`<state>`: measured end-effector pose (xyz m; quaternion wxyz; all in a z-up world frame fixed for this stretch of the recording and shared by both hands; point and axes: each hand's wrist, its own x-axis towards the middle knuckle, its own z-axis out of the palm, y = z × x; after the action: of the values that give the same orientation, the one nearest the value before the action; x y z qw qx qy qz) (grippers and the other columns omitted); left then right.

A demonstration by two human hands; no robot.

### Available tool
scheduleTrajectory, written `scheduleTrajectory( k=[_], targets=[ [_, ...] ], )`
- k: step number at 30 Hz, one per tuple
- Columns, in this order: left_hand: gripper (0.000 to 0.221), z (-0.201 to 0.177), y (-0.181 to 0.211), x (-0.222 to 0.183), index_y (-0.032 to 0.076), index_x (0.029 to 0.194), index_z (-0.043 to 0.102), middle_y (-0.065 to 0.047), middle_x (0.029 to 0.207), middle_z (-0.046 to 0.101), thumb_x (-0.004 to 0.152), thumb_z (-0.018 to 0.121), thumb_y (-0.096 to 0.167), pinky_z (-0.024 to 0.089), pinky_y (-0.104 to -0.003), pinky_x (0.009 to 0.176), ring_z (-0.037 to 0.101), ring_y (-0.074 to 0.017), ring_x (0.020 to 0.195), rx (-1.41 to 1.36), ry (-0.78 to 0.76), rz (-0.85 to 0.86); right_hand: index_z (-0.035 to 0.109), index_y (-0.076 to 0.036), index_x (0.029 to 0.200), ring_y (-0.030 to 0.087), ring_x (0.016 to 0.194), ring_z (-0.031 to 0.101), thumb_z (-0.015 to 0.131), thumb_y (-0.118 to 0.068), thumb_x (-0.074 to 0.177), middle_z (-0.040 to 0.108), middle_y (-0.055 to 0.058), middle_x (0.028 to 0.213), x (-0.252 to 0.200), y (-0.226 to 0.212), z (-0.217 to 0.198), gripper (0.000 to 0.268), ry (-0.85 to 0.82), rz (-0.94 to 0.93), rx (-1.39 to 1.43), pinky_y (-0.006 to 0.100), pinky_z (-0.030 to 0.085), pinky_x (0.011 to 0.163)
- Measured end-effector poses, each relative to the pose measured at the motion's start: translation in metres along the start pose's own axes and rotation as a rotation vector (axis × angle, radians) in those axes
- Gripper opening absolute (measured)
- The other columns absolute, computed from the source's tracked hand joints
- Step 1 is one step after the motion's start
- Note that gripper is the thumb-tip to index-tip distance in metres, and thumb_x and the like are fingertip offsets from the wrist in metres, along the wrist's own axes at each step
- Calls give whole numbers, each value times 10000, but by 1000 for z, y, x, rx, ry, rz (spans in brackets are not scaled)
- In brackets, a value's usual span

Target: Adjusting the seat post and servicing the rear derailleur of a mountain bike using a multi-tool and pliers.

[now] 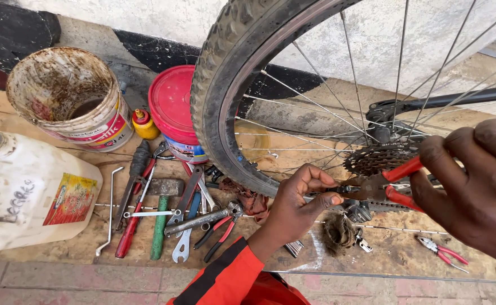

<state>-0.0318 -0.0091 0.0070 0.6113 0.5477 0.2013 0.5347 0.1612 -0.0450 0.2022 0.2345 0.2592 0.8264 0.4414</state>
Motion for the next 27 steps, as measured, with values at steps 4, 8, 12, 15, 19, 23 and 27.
scheduleTrajectory(
  k=[4,8,12,15,19,23,27],
  targets=[
    [281,2,-1,-1,35,1026,537,-104,971,667,818,722,71,532,-298,864,659,-167,905,-43,15,17,656,-224,824,201,770,675,693,-325,690,688,144,1033,-16,-8,26,172,-190,86,10,407,490,781],
    [254,4,-3,-1,59,994,530,-67,953,640,826,720,47,541,-298,847,652,-157,879,-27,46,37,699,-533,813,40,553,689,716,-574,632,710,-137,663,-8,-5,31,186,-625,462,442,255,538,717],
    [276,3,-3,-1,76,985,515,-83,932,665,814,727,34,553,-310,809,688,-189,897,-24,25,61,782,-589,712,-120,562,780,690,-743,686,804,-302,568,20,17,6,181,-1090,485,544,68,572,693],
    [267,2,5,-2,43,1003,516,-106,952,664,827,713,75,543,-329,869,659,-181,875,12,22,85,691,-651,871,28,706,676,745,-729,536,614,-141,780,-38,-4,69,348,-681,481,477,218,583,782],
    [256,1,5,-1,32,1000,533,-93,953,659,820,715,20,530,-309,853,641,-165,863,25,35,79,697,-481,961,198,736,567,774,-582,450,569,-3,928,-57,-17,91,526,-289,348,453,377,527,784],
    [257,0,2,0,27,1008,522,-94,923,668,831,708,22,532,-286,809,661,-165,844,-16,17,71,669,-297,977,232,798,547,675,-292,761,585,57,1046,-36,-14,66,216,-82,262,223,350,519,775],
    [253,0,3,1,27,1007,531,-96,932,664,831,709,68,532,-305,850,653,-170,853,7,19,52,647,-124,1057,226,745,545,678,-273,863,604,96,1057,-23,-12,40,247,13,258,167,337,525,686]
  ],
)
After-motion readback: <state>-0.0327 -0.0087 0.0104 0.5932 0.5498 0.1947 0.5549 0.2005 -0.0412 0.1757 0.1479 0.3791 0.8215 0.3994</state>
